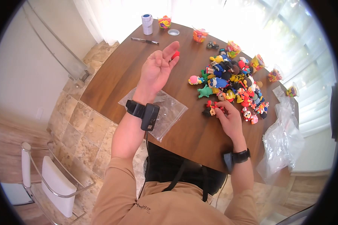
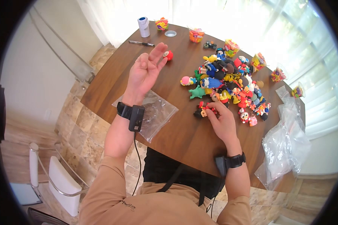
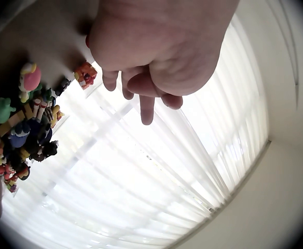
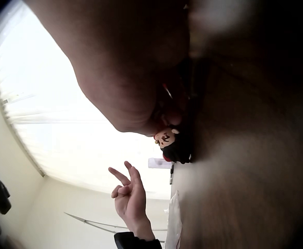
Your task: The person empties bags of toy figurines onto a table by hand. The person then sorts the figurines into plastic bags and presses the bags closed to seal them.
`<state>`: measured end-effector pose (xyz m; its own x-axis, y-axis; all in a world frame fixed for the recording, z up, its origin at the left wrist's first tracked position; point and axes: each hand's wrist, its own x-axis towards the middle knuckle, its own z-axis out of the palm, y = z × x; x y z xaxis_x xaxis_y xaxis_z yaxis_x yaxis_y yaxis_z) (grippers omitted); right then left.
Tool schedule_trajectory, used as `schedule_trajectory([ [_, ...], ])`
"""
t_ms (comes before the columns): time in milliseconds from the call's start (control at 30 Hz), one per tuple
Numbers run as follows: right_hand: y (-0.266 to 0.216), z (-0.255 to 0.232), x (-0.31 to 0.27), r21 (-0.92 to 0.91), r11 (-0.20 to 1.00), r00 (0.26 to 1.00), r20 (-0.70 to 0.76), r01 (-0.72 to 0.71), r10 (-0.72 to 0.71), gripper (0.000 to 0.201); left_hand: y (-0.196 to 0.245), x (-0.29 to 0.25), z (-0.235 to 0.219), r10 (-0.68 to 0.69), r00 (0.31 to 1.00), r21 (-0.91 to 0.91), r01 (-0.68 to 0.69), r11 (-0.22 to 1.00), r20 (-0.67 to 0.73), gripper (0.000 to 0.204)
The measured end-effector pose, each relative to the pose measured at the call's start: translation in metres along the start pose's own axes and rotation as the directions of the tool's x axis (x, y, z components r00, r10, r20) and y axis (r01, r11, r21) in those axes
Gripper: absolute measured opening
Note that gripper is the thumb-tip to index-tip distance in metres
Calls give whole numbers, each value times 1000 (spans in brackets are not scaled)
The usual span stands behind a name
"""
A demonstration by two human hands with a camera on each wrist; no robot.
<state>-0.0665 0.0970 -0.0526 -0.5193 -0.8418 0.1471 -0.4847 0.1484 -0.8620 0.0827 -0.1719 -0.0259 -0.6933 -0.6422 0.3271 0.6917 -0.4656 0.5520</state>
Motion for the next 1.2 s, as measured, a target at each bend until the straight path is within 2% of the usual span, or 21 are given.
schedule_trajectory([
  [900, -3, -1, -1, -27, 1000, 1000, 8, -1, 2, 15, 3, 0, 1, 25, 999, -37, -26, 999, -32, 38],
  [1000, -4, -1, -1, -13, 1000, 1000, 11, -2, 2, 15, 3, 0, -3, 31, 999, -30, -30, 999, 38, 35],
  [1033, -5, -1, -1, -8, 1000, 1000, 9, -1, 1, 15, 2, -1, -3, 36, 998, -14, -36, 999, 53, 21],
  [1100, -5, 1, -1, -11, 1000, 1000, 9, 10, -10, 15, 3, -3, -1, 31, 996, -10, -31, 999, 79, 18],
  [1133, -5, 0, -1, -17, 1000, 1000, 7, 24, -24, 15, 7, -3, 4, -16, 995, -98, 25, 995, 95, 32],
  [1167, 5, 1, -1, 50, 998, 999, -3, 36, -35, 16, 8, -3, 10, -70, 990, -193, 93, 977, 123, 59],
  [1200, 0, 1, -1, 4, 997, 997, -8, 74, -74, 17, 8, -3, 15, -75, 995, -172, 85, 981, 62, 77],
])
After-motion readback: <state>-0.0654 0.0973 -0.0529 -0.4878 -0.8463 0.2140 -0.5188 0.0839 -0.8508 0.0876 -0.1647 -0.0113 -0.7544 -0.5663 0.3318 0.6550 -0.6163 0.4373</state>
